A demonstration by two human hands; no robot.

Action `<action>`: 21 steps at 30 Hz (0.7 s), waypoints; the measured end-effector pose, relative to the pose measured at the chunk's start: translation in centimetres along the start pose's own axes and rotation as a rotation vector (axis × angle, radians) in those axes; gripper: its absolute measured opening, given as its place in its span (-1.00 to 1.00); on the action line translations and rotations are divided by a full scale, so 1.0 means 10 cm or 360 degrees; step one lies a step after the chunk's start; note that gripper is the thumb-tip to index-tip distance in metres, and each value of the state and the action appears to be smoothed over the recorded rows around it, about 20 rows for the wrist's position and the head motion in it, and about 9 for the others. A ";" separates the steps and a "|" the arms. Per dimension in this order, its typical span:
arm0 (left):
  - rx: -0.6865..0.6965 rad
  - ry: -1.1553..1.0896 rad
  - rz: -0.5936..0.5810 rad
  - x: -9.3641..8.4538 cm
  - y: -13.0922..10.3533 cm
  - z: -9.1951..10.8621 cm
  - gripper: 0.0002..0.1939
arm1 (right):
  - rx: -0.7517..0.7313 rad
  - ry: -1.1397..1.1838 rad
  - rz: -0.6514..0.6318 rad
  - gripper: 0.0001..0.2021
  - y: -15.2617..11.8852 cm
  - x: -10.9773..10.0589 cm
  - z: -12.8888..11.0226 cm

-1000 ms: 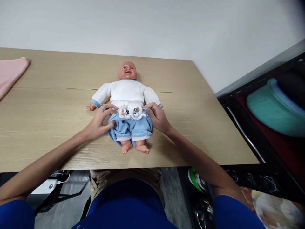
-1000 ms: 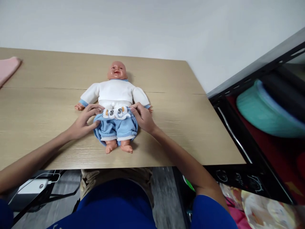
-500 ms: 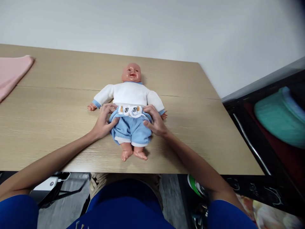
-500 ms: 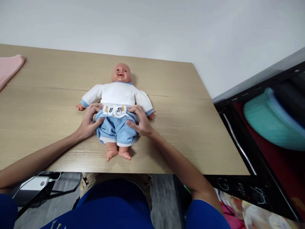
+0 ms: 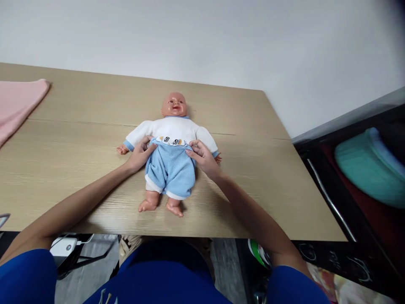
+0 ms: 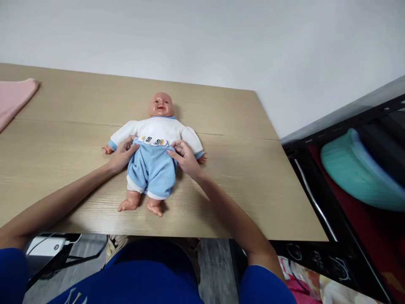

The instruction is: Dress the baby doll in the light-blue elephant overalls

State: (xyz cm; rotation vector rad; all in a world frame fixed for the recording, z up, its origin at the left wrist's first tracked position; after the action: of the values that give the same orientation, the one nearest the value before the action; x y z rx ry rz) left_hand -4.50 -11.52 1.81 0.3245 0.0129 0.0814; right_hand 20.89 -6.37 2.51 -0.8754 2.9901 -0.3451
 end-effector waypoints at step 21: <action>-0.0008 0.0166 -0.0823 -0.18 0.04 0.16 -0.54 | 0.0258 -0.0399 -0.0213 -0.45 -0.21 -0.31 0.25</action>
State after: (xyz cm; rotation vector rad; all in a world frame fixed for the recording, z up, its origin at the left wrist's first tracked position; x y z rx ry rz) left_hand -6.27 -11.83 3.44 0.3036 0.1990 -0.4145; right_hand 24.82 -6.99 0.34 -1.0194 2.6421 -0.4372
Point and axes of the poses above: each hand's wrist, its own y-axis towards the middle knuckle, its own x-axis out of the palm, z = x × y, the point moved 7 cm from there along y, towards the middle knuckle, and after that the axes turned 14 degrees about x, right-handed, at the moved point
